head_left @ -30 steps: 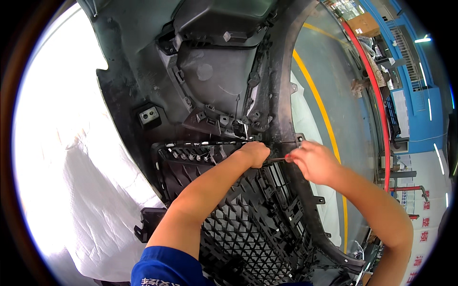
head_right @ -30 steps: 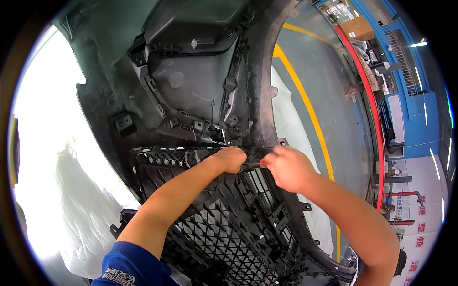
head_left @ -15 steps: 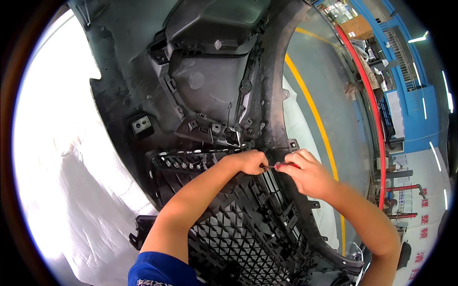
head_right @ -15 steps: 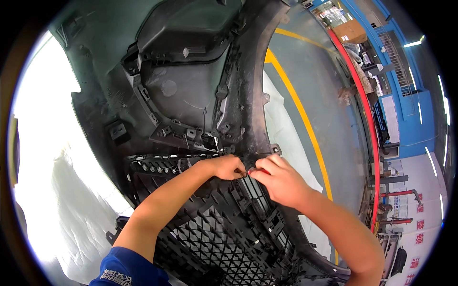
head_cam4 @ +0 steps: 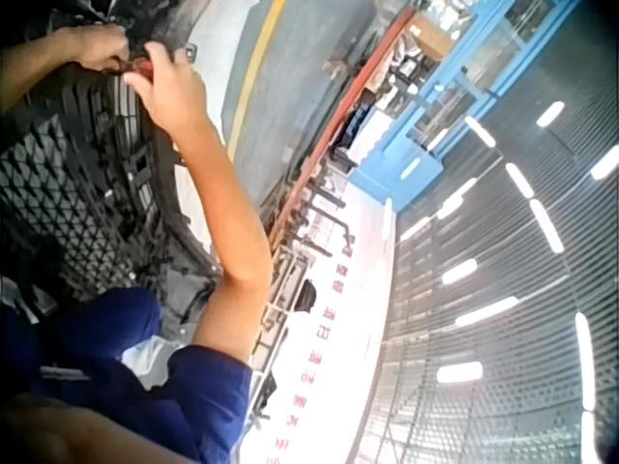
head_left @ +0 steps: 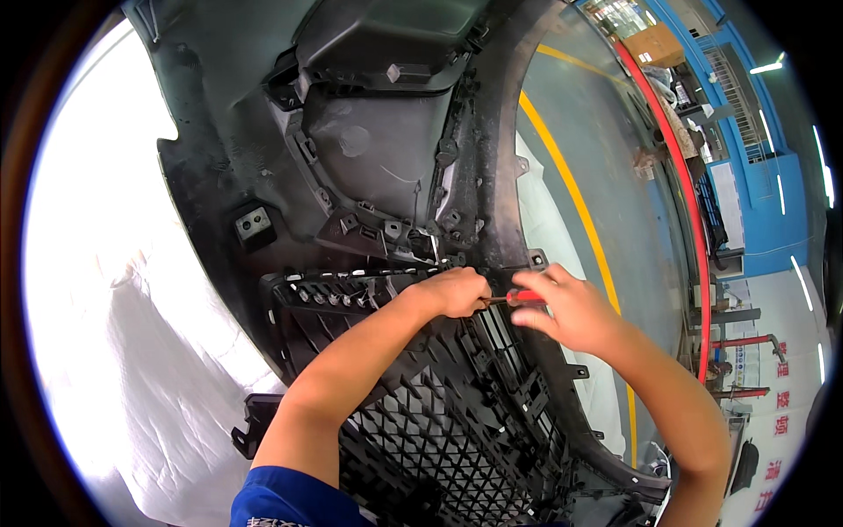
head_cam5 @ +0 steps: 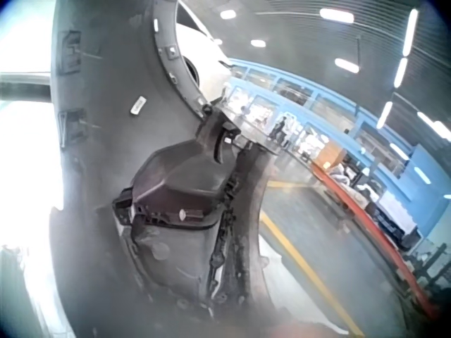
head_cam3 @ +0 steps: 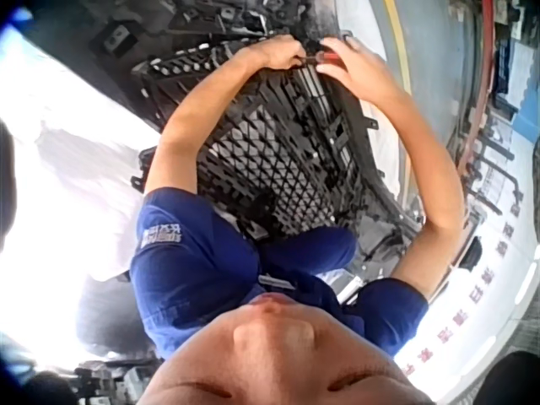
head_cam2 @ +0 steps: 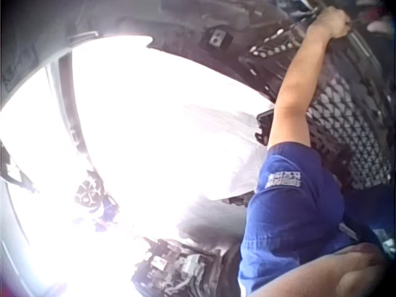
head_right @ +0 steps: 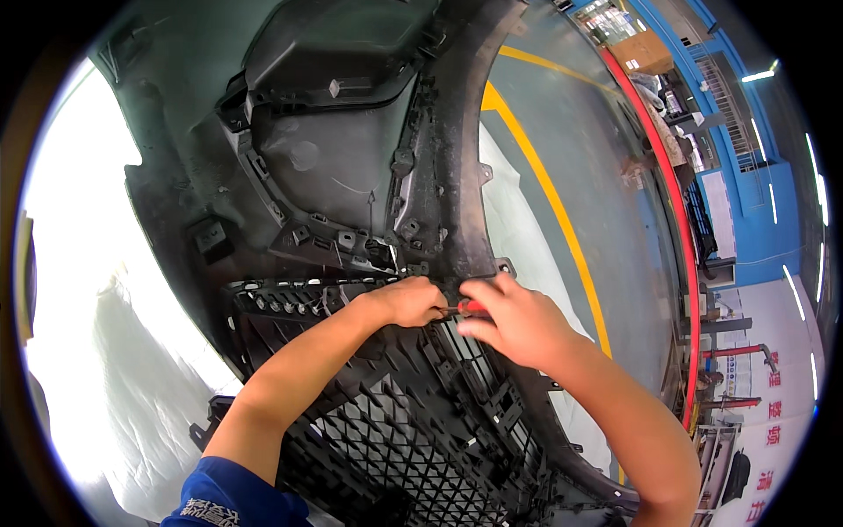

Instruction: The person is repairing a car bumper by removing clips and adjusting parts. They use a red screwdriver to detach components and reposition the bumper on a protective sheet.

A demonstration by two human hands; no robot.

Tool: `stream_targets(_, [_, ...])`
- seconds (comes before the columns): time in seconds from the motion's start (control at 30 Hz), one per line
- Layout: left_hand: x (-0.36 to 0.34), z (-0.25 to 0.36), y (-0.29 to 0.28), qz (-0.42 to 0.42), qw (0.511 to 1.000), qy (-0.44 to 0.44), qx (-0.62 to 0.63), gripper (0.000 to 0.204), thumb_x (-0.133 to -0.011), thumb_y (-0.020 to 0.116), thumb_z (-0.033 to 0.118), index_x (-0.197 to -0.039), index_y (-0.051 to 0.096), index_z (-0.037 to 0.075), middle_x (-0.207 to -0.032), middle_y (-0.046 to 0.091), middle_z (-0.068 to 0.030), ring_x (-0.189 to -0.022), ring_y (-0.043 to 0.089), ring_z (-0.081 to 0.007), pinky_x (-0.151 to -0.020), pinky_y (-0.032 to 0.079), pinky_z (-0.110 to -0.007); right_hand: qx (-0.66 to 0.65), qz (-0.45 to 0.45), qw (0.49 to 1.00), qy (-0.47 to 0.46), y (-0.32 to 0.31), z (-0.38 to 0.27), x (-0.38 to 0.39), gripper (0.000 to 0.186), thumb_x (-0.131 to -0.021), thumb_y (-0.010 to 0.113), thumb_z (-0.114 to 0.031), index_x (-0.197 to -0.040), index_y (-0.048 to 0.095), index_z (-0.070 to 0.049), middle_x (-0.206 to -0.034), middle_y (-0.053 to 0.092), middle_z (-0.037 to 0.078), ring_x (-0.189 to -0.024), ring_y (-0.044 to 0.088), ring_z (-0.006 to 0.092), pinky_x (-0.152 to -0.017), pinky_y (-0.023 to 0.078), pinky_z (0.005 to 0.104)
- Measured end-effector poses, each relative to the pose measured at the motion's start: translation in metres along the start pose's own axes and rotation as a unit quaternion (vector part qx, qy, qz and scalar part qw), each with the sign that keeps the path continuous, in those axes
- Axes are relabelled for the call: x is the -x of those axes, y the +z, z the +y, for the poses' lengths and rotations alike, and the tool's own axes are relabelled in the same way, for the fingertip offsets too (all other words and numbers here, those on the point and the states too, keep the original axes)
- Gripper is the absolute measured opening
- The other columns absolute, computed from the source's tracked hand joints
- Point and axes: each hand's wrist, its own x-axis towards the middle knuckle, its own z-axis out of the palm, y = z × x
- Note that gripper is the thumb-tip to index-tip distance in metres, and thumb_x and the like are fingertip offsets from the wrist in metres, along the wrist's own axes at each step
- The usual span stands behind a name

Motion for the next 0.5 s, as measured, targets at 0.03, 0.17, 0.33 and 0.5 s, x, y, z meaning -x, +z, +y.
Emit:
stream_targets(0.03, [0.0, 0.003, -0.002, 0.0, 1.0, 0.002, -0.024, 0.019, -0.09, 0.072, 0.02, -0.098, 0.075, 0.003, -0.091, 0.074, -0.0211, -0.092, 0.07, -0.0431, -0.083, 0.055, -0.049, -0.018, 0.011, 0.998, 0.053, 0.001, -0.003, 0.0, 0.021, -0.103, 0.06, -0.024, -0.106, 0.069, -0.005, -0.104, 0.07, 0.02, -0.091, 0.07, 0.0426, -0.076, 0.054, 0.0521])
stream_targets(0.17, [-0.002, 0.002, -0.001, 0.017, 0.997, 0.015, -0.072, 0.022, -0.089, 0.074, 0.025, -0.097, 0.076, 0.005, -0.09, 0.074, -0.021, -0.091, 0.071, -0.0425, -0.083, 0.056, -0.051, -0.017, -0.042, 0.988, 0.145, 0.001, 0.006, -0.008, 0.024, -0.105, 0.057, -0.024, -0.113, 0.066, -0.004, -0.093, 0.072, 0.02, -0.09, 0.071, 0.0424, -0.076, 0.055, 0.0522])
stream_targets(0.33, [-0.003, -0.005, 0.003, 0.018, 0.997, 0.012, -0.078, 0.022, -0.089, 0.074, 0.026, -0.097, 0.076, 0.006, -0.091, 0.074, -0.02, -0.091, 0.071, -0.042, -0.083, 0.057, -0.051, -0.075, 0.095, 0.991, -0.061, 0.006, 0.004, 0.001, 0.032, -0.106, 0.058, -0.033, -0.112, 0.067, -0.003, -0.076, 0.07, 0.014, -0.078, 0.073, 0.0287, -0.074, 0.056, 0.0446])
stream_targets(0.5, [0.0, 0.007, 0.001, 0.015, 0.987, -0.033, -0.157, 0.023, -0.086, 0.076, 0.027, -0.098, 0.077, 0.007, -0.096, 0.076, -0.0185, -0.094, 0.073, -0.0405, -0.087, 0.058, -0.049, -0.162, -0.074, 0.915, 0.362, -0.013, -0.009, -0.017, 0.035, -0.102, 0.067, -0.035, -0.114, 0.067, -0.002, -0.09, 0.073, 0.016, -0.086, 0.073, 0.0258, -0.079, 0.057, 0.0409])
